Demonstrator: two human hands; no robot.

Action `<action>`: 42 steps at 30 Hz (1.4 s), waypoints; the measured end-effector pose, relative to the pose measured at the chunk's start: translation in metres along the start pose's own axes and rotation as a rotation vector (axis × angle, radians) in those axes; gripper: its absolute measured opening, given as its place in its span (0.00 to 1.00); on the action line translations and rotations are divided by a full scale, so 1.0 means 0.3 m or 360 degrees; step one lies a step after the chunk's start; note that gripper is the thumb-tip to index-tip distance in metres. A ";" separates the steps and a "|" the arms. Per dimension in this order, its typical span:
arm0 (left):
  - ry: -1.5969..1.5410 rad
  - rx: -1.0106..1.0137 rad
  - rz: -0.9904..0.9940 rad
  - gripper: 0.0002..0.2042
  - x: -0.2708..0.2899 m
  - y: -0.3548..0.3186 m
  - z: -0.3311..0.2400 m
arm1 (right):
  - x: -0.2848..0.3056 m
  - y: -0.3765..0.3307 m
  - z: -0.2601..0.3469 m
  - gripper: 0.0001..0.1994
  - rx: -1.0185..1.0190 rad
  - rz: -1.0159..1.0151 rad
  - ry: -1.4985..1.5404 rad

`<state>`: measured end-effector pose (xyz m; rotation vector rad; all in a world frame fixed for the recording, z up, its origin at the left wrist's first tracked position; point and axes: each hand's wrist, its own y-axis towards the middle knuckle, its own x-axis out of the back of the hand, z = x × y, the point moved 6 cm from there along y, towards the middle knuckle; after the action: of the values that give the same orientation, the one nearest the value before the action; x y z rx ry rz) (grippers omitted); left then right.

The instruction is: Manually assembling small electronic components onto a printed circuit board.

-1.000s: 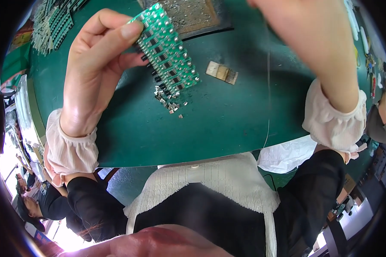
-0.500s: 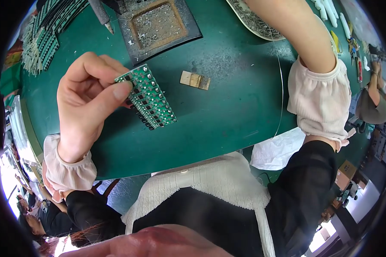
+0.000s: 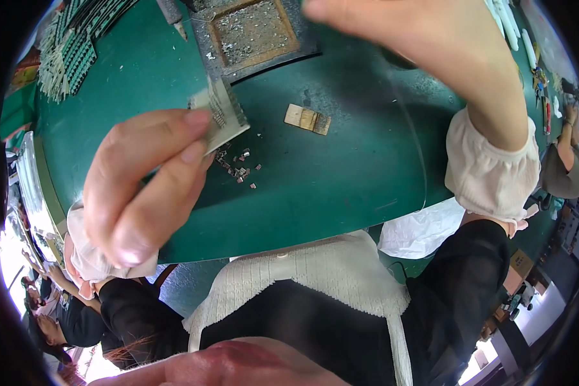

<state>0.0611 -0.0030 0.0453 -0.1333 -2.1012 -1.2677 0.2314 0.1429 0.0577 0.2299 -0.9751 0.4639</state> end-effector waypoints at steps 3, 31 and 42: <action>0.0186 -0.0103 0.0048 0.18 -0.017 -0.006 -0.003 | -0.072 -0.069 -0.007 0.05 0.0467 0.0325 0.0630; 0.0290 -0.0203 0.0157 0.18 -0.029 -0.012 -0.002 | -0.124 -0.096 0.101 0.07 0.0877 0.0541 0.0600; -0.0562 0.0670 0.0288 0.13 0.004 0.020 0.106 | -0.100 -0.084 0.073 0.07 0.0632 0.0210 0.0516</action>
<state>0.0470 0.0257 0.0410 -0.3727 -2.5426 -0.7131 0.2129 0.1041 0.0450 0.4345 -0.5761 0.7903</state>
